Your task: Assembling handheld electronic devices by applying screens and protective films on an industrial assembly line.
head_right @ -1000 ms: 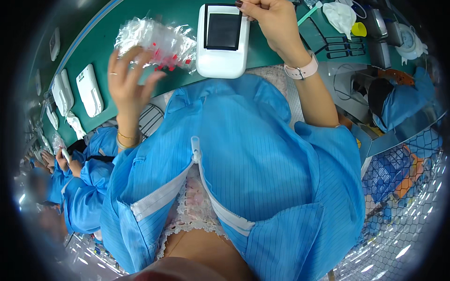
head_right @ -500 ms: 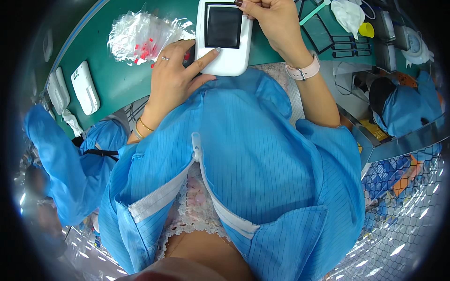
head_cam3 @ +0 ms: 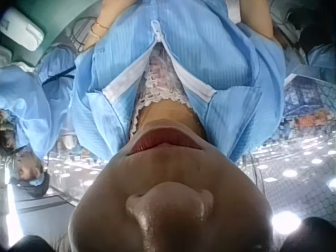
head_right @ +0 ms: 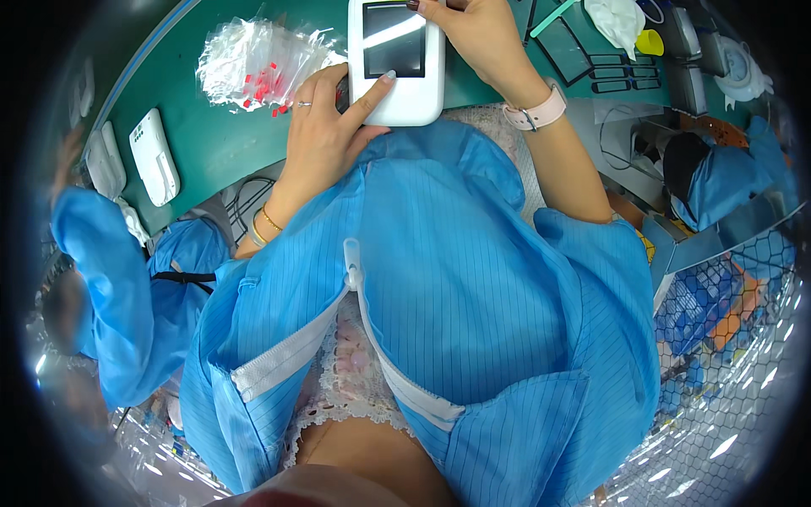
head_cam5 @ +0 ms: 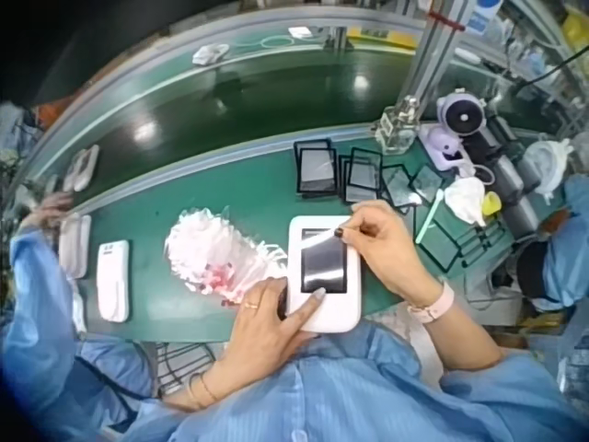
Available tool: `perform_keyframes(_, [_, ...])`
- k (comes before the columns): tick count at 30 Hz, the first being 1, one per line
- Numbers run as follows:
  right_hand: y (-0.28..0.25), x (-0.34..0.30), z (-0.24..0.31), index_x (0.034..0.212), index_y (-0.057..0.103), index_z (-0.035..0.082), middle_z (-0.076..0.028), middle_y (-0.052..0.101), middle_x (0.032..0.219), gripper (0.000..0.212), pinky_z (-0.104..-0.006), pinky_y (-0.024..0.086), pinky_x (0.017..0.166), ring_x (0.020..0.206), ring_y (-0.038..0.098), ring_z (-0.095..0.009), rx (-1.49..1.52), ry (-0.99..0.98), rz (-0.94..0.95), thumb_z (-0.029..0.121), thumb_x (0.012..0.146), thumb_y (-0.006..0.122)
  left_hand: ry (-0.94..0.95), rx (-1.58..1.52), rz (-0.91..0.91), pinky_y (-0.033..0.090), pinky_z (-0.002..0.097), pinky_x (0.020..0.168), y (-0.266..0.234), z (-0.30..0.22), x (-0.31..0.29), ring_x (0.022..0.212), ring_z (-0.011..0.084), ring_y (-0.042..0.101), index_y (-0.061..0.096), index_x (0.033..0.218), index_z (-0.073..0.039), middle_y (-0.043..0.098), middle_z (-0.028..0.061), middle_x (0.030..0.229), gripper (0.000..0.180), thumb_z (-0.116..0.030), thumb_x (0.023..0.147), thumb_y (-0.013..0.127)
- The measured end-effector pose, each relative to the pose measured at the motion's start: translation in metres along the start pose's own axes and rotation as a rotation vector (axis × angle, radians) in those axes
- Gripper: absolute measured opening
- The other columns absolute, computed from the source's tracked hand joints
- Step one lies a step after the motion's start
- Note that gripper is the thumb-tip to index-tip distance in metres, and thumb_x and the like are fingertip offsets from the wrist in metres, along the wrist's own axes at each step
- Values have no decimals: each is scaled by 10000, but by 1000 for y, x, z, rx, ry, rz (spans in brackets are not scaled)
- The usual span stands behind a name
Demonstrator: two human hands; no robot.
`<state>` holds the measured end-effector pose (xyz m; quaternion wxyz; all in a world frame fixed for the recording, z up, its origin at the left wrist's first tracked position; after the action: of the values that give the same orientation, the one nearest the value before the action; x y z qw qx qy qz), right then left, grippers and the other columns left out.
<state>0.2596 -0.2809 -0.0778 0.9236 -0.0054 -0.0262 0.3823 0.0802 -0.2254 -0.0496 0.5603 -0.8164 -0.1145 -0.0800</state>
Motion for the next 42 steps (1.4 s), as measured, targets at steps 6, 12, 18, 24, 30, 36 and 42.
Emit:
perform_keyframes(6, [3,-2,20,837,629,-27,-55,549,1063,21,-224,467,731,834,579,-102,99,-46,15,-45,827,637,22,-79,-53,428,413,886,-12,0,-1,1096,340,488,525,1331,-206,461,146,1257,674,-173,701,763])
perform_keyframes(12, [20,-11,110,846,647,-35,-90,560,1113,36,-211,472,740,865,586,-104,169,-269,99,-56,818,652,-273,-1278,-203,461,372,952,-55,14,26,1159,252,522,42,1493,-85,438,221,1334,942,6,800,674])
perform_keyframes(18, [35,-23,161,868,646,-31,-117,558,1120,63,-224,472,748,885,580,-113,122,-350,175,-64,815,654,-124,-1285,-195,465,361,950,-94,7,31,1138,252,537,170,1455,-83,481,197,1274,916,54,720,698])
perform_keyframes(24, [39,-50,192,884,656,-21,-139,554,1118,91,-250,466,790,960,563,-146,-264,-595,-7,-55,800,670,-172,-1302,-112,533,312,806,-106,2,30,972,196,604,348,1357,-141,540,109,1101,825,97,644,689])
perform_keyframes(30, [67,-90,220,853,695,36,-42,576,827,142,-301,383,686,806,492,-202,-950,-1092,-303,25,720,746,-226,-1230,-55,526,333,879,-110,-3,23,1081,233,573,281,1396,-91,494,194,1232,861,82,651,676])
perform_keyframes(36, [74,-90,225,840,692,64,-46,529,796,183,-332,410,698,788,479,-224,-807,-1102,-59,45,671,759,-248,-1284,-88,538,342,870,-110,3,27,1036,229,602,265,1409,-90,532,187,1191,886,68,652,697])
perform_keyframes(42, [81,-115,234,781,688,119,-13,489,794,153,-381,457,741,785,479,-232,-595,-1094,227,100,639,740,-300,-1584,-251,486,348,908,-119,22,34,1103,234,576,197,1445,-95,533,181,1256,985,126,656,745])
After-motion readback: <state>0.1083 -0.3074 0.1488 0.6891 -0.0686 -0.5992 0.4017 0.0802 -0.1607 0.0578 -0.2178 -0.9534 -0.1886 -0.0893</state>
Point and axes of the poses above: each hand's wrist, its own x-axis towards the middle knuckle, its own y-axis out of the palm, z = x × y, the point moved 10 cm from there along x, towards the middle knuckle
